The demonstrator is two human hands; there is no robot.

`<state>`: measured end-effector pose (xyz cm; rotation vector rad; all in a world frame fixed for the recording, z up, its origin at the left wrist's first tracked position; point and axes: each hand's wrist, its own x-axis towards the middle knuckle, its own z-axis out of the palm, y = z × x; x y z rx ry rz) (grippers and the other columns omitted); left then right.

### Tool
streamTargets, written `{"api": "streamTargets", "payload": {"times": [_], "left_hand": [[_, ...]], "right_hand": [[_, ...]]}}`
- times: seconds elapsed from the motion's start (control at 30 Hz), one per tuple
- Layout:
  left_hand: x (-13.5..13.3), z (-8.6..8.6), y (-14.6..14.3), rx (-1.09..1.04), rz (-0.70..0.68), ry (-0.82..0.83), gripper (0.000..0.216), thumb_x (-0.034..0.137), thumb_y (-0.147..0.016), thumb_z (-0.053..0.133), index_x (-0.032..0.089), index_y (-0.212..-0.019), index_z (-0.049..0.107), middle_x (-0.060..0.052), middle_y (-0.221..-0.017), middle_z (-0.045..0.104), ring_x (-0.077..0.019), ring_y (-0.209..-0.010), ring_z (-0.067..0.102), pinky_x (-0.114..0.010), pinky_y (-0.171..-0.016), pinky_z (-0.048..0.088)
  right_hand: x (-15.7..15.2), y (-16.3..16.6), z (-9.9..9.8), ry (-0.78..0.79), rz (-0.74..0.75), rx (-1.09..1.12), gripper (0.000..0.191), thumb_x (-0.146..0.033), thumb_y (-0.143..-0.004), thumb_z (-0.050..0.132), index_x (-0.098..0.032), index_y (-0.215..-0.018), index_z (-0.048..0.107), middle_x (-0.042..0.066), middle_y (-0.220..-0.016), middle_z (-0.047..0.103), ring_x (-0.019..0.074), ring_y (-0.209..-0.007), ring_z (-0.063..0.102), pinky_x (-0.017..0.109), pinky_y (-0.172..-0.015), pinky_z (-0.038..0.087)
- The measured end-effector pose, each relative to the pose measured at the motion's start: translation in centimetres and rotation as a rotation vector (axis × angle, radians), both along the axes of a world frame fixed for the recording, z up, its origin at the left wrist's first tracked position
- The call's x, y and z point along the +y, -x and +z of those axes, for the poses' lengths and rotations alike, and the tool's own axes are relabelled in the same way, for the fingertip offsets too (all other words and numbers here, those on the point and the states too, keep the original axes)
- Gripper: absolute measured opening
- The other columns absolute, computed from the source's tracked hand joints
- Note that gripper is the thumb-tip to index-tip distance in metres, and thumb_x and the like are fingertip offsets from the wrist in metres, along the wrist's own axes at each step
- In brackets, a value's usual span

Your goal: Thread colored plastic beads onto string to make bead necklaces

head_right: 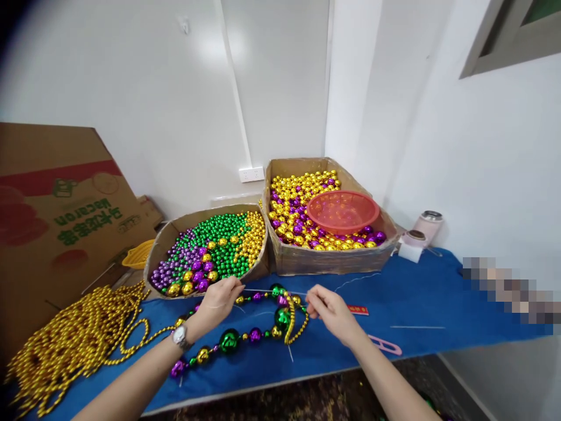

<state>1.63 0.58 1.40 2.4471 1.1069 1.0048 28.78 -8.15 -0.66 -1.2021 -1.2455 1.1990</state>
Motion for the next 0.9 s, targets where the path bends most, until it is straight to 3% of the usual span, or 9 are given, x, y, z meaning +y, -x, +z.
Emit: {"api": "streamTargets", "payload": {"times": [0.13,0.23,0.3,0.37,0.47,0.6,0.73,0.9], "left_hand": [[-1.2,0.5,1.3,-0.314,-0.027,0.536,0.025,0.038,-0.085,0.054,0.019,-0.070,0.058,-0.003,-0.066,0.058,-0.0155,-0.062,0.052,-0.027,-0.061,0.040],[-2.7,1.7,0.0,-0.729,-0.221,0.969,0.022,0.038,-0.084,0.057,0.016,-0.082,0.062,-0.011,-0.100,0.066,-0.0224,-0.093,0.059,-0.033,-0.077,0.046],[-3.3,2.5,-1.3,-0.985,-0.354,1.105,0.020,0.036,-0.083,0.061,0.015,-0.080,0.062,-0.013,-0.114,0.063,-0.0261,-0.108,0.055,-0.040,-0.090,0.043],[-3.6,2.9,-2.8,-1.157,-0.441,1.149,0.022,0.034,-0.082,0.062,0.015,-0.072,0.059,-0.011,-0.103,0.067,-0.0260,-0.105,0.057,-0.044,-0.095,0.040],[-3.5,3.3,-4.5,-1.285,-0.495,1.116,0.024,0.033,-0.080,0.065,0.016,-0.067,0.054,-0.001,-0.070,0.061,-0.0182,-0.080,0.062,-0.044,-0.096,0.041],[-3.3,4.0,-5.5,-1.289,-0.501,1.021,0.026,0.032,-0.082,0.062,0.016,-0.066,0.049,0.004,-0.061,0.048,-0.0097,-0.060,0.051,-0.042,-0.087,0.047],[-3.4,4.7,-5.7,-1.200,-0.496,0.929,0.029,0.034,-0.085,0.058,0.016,-0.066,0.047,0.004,-0.061,0.044,-0.0090,-0.057,0.045,-0.036,-0.075,0.050],[-3.4,3.5,-4.8,-1.181,-0.417,0.902,0.032,0.036,-0.083,0.061,0.017,-0.065,0.042,0.006,-0.058,0.038,-0.0079,-0.054,0.040,-0.029,-0.067,0.047]], "right_hand": [[-0.7,-0.3,-0.7,0.025,-0.040,0.077,0.034,-0.051,-0.079,0.062,-0.018,-0.072,0.057,-0.003,-0.058,0.056,0.0100,-0.054,0.050,0.023,-0.052,0.038],[-0.8,0.3,-0.8,0.034,-0.065,0.172,0.031,-0.047,-0.079,0.064,-0.018,-0.071,0.059,-0.003,-0.059,0.055,0.0095,-0.054,0.049,0.022,-0.050,0.036],[-0.7,0.7,-0.7,0.030,-0.082,0.245,0.030,-0.047,-0.077,0.066,-0.019,-0.070,0.060,0.000,-0.070,0.061,0.0116,-0.062,0.055,0.022,-0.052,0.039],[-0.6,0.9,-0.4,0.014,-0.104,0.322,0.031,-0.050,-0.077,0.065,-0.020,-0.071,0.059,0.003,-0.093,0.065,0.0154,-0.079,0.060,0.023,-0.057,0.044],[-0.3,1.3,0.5,-0.008,-0.129,0.587,0.029,-0.050,-0.076,0.065,-0.023,-0.071,0.057,0.001,-0.114,0.062,0.0183,-0.100,0.059,0.026,-0.066,0.048],[0.2,1.7,2.1,-0.055,-0.147,0.827,0.022,-0.043,-0.075,0.067,-0.026,-0.074,0.054,-0.003,-0.085,0.065,0.0153,-0.090,0.062,0.024,-0.063,0.049],[0.7,1.9,3.5,-0.084,-0.160,0.780,0.022,-0.045,-0.080,0.061,-0.027,-0.075,0.050,-0.006,-0.060,0.046,0.0125,-0.062,0.053,0.023,-0.053,0.045],[0.2,2.4,3.8,-0.097,-0.174,0.658,0.029,-0.042,-0.080,0.061,-0.025,-0.069,0.042,-0.007,-0.054,0.026,0.0109,-0.048,0.033,0.022,-0.042,0.030]]}}
